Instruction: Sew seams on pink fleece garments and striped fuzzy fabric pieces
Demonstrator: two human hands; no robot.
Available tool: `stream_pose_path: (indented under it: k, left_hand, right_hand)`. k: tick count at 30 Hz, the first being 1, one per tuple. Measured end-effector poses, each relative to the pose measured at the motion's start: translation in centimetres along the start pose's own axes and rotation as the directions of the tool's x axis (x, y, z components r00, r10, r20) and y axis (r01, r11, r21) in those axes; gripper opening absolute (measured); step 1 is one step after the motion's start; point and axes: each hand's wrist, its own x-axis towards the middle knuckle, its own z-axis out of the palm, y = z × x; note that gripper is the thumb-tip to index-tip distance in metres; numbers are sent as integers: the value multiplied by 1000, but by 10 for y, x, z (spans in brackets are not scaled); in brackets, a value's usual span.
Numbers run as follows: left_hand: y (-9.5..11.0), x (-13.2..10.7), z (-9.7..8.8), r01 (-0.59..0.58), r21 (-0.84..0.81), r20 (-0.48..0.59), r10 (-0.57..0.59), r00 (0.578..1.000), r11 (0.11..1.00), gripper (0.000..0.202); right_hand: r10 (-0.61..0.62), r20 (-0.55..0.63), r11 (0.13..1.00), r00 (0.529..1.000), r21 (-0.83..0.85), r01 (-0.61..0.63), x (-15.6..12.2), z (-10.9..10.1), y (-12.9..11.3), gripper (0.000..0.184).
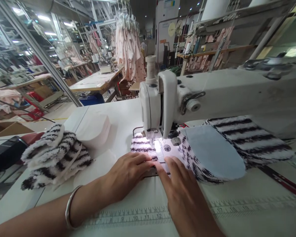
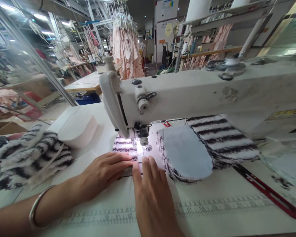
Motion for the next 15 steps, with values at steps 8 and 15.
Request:
stream_pose_path:
  k: [8,15]
  left_hand:
    - [-26,4,8,-21,36,-16,21,1000,999,27]
    - [-44,6,13,-58,108,-81,66,995,992,28]
  right_hand:
    - [5,148,998,989,63,-14,29,3,8,41]
    - [22,159,999,987,27,-26,26,5,6,49]
